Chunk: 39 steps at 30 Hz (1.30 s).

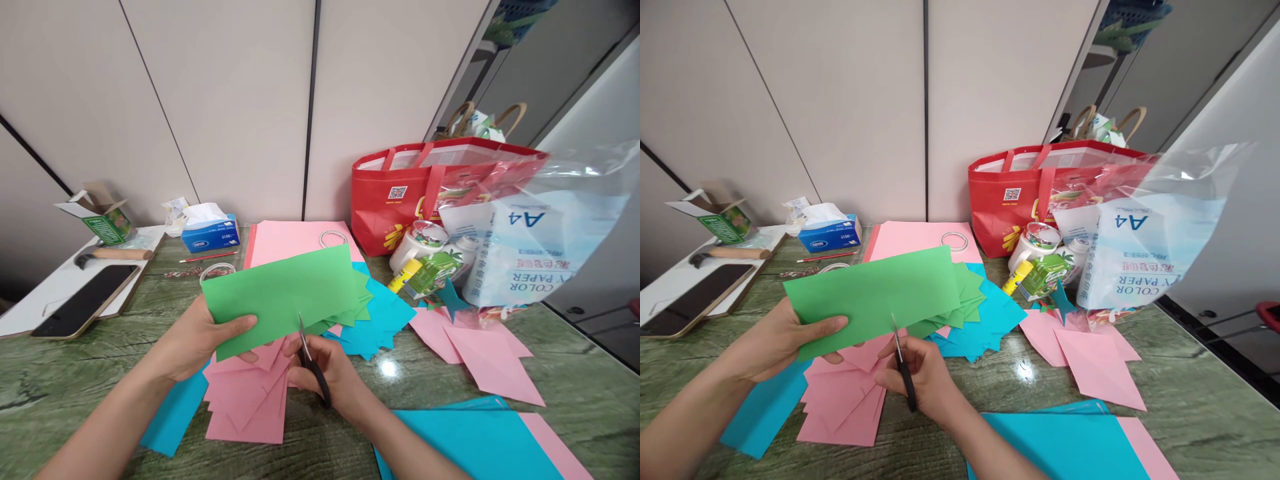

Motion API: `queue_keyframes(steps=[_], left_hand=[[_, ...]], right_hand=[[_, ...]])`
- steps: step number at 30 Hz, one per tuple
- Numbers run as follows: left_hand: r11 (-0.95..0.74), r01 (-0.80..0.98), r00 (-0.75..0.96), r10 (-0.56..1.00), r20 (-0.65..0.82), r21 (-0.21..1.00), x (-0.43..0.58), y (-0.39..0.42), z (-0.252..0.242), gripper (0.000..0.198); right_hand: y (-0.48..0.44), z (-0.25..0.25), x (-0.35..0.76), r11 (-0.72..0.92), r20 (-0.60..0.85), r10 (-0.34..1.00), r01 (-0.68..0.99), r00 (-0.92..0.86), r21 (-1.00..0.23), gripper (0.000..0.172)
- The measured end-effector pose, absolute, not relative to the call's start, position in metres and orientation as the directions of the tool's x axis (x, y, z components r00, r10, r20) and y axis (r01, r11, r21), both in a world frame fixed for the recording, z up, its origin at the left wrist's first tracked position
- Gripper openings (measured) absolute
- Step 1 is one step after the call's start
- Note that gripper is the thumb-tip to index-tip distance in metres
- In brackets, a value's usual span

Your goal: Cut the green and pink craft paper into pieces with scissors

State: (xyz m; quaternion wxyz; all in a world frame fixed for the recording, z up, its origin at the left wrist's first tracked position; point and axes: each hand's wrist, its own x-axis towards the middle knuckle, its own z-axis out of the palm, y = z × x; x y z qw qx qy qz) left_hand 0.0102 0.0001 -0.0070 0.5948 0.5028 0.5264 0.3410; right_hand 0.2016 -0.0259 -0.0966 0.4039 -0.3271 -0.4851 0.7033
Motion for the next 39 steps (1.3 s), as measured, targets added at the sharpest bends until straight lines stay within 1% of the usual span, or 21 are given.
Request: queue_keyframes(steps=[4, 12, 24, 29, 33, 39], left_hand=[[0.266, 0.126, 0.208, 0.935, -0.287, 0.956, 0.0107, 0.0007, -0.0066, 0.049], [0.271, 0.126, 0.212, 0.933, -0.292, 0.954, 0.01, -0.0007, -0.0064, 0.049], [0.277, 0.128, 0.202, 0.933, -0.298, 0.952, 0.0119, 0.0004, -0.0059, 0.049], [0.281, 0.089, 0.223, 0.929, -0.294, 0.955, 0.0139, -0.0013, -0.007, 0.049], [0.299, 0.063, 0.24, 0.921, -0.305, 0.952, 0.0164, -0.0019, -0.0088, 0.05], [0.3, 0.063, 0.257, 0.917, -0.306, 0.952, 0.0164, -0.0011, -0.0089, 0.049]], right_hand=[[-0.026, -0.097, 0.2003, -0.187, -0.063, 0.893, -0.24, -0.445, -0.952, 0.04], [-0.0266, -0.0979, 0.1986, -0.149, -0.044, 0.91, -0.226, -0.413, -0.963, 0.036], [-0.0277, -0.1024, 0.1963, -0.185, -0.073, 0.914, -0.249, -0.399, -0.951, 0.032], [-0.0271, -0.1006, 0.1962, -0.199, -0.057, 0.914, -0.321, -0.402, -0.926, 0.038], [-0.0259, -0.0969, 0.1968, -0.187, -0.04, 0.919, -0.345, -0.391, -0.92, 0.035], [-0.0256, -0.1, 0.1968, -0.18, -0.011, 0.913, -0.379, -0.407, -0.908, 0.036]])
